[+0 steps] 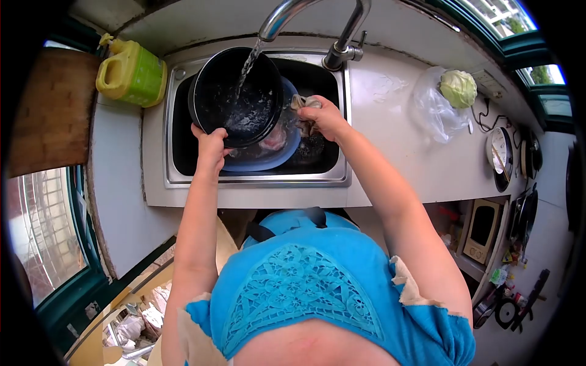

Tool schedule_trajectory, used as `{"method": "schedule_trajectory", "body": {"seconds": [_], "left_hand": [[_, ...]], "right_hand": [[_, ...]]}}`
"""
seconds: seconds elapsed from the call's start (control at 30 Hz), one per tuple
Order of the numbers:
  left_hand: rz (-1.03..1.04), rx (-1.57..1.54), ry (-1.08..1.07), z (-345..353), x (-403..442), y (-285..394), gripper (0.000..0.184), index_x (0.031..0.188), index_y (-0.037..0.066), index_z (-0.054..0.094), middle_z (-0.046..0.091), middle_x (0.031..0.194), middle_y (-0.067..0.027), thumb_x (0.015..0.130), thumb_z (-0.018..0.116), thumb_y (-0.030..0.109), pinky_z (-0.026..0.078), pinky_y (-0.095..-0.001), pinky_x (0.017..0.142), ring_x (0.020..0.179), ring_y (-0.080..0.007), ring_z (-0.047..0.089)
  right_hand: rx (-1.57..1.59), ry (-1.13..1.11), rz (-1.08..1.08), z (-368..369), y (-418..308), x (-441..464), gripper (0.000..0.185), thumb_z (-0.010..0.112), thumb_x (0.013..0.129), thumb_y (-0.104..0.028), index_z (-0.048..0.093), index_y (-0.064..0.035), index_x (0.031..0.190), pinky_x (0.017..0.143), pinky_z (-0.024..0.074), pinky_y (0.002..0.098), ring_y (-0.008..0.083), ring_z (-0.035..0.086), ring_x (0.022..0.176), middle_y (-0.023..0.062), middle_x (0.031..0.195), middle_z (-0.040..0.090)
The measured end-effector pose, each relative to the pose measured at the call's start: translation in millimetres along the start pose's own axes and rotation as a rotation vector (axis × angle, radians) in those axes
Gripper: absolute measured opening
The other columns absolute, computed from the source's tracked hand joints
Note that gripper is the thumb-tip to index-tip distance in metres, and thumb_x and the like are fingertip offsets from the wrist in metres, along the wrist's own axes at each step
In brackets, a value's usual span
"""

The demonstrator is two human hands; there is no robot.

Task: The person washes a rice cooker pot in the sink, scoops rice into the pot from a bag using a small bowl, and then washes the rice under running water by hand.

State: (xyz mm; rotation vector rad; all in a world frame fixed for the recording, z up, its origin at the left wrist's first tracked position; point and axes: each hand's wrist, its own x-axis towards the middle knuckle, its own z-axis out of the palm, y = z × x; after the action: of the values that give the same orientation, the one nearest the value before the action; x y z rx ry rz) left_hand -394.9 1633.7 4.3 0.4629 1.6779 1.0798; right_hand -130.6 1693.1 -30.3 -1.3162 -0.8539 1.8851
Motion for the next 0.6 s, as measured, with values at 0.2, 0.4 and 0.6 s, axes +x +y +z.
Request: {"method": "schedule_trajectory", "body": {"seconds": [0.2, 0.4, 0.6], "left_hand": [[0.197, 0.155, 0.05, 30, -18, -2, 0.089, 0.144, 0.007, 0.002, 0.029, 0.137, -0.0239, 0.071, 0.051, -0.002, 0.05, -0.0328, 0.075, 0.104, -0.0305, 0.052], [0.738, 0.538, 0.143, 47, -20, -20, 0.087, 0.143, 0.0, 0.001, 0.02, 0.143, -0.0279, 0.072, 0.052, -0.003, 0.02, -0.038, 0.109, 0.13, -0.0384, 0.026], [1.02, 0.742, 0.197, 56, -32, -14, 0.09, 0.143, -0.003, 0.004, 0.017, 0.146, -0.0248, 0.069, 0.056, -0.009, 0.017, -0.0405, 0.112, 0.135, -0.0411, 0.017]], "right_hand": [[-0.383, 0.028, 0.165, -21, 46, -26, 0.056, 0.064, 0.069, -0.002, 0.049, -0.0038, 0.123, 0.066, 0.0499, 0.0319, 0.0189, 0.059, 0.078, 0.0102, 0.092, 0.062], [-0.67, -0.193, -0.087, -11, 65, -33, 0.047, 0.06, 0.073, -0.005, 0.056, -0.0145, 0.119, 0.079, 0.0489, 0.0348, 0.0292, 0.06, 0.091, 0.0159, 0.101, 0.062], [-1.171, -0.296, -0.35, -11, 69, -23, 0.038, 0.07, 0.075, -0.032, 0.063, -0.0168, 0.109, 0.08, 0.0487, 0.041, 0.0329, 0.059, 0.093, 0.0163, 0.095, 0.062]]}}
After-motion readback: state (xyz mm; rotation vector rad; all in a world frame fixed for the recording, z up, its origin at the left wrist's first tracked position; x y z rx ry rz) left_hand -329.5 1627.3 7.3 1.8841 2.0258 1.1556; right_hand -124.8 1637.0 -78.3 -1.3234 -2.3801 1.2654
